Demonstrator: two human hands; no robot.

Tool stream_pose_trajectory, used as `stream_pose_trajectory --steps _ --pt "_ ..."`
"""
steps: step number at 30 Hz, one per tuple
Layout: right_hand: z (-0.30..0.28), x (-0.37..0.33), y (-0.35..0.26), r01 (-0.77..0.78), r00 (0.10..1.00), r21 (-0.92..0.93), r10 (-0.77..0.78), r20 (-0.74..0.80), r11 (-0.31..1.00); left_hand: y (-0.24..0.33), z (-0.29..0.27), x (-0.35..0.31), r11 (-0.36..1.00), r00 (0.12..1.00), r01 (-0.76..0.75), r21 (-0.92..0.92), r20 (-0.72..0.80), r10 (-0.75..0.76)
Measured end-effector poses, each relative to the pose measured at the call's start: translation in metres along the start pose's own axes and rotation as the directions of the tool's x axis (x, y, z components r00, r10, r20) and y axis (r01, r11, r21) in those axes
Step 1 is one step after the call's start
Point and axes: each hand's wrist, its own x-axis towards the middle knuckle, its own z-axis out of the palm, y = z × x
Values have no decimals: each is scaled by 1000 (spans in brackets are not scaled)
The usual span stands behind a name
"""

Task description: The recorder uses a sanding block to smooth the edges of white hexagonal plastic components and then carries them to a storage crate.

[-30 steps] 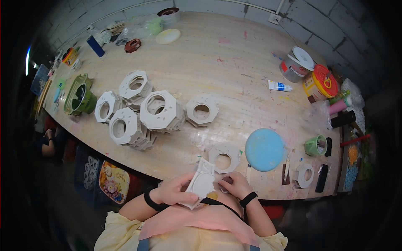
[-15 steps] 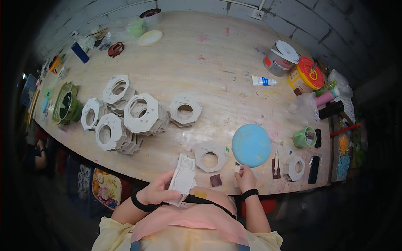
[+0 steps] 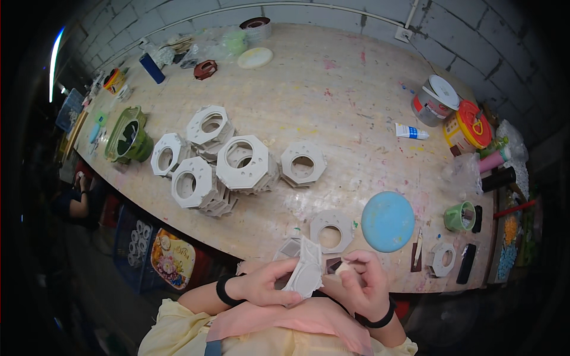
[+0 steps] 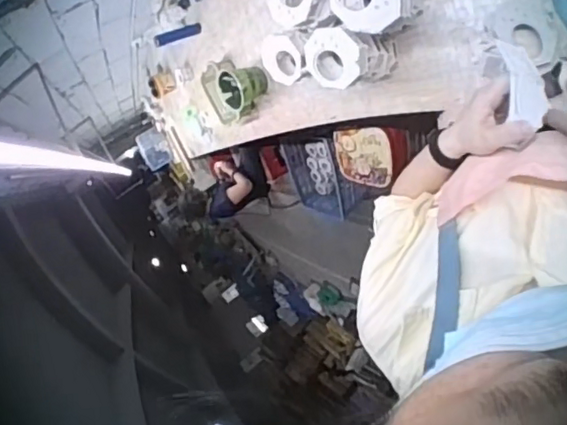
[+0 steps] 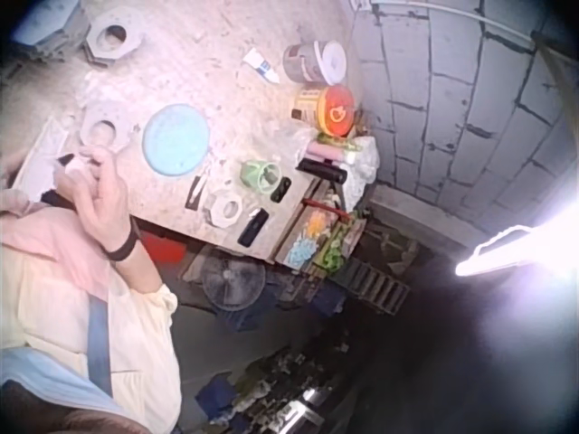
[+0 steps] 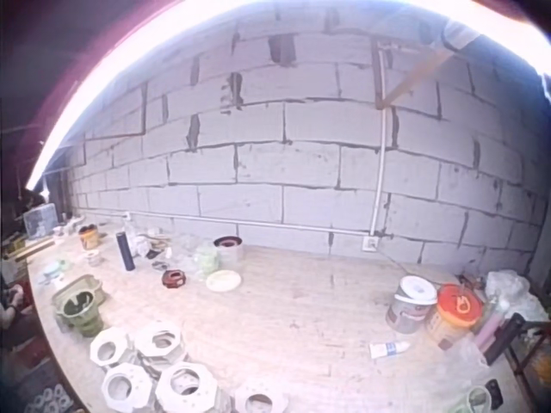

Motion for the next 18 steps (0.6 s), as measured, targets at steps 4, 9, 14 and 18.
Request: stream_pose_trajectory --steps 4,9,14,18 --pt "20 11 -19 202 979 -142 -198 42 969 1 6 0 999 995 -46 -21 -90 44" --pt "26 14 -18 272 962 -187 -263 71 944 -1 3 -5 999 999 -37 18 -20 37" --pt "25 13 -16 287 958 -195 -276 81 938 -4 2 -4 992 995 -92 84 -15 94" --pt "25 13 -16 287 957 -178 -276 88 941 -2 2 -4 994 997 -70 80 -9 71"
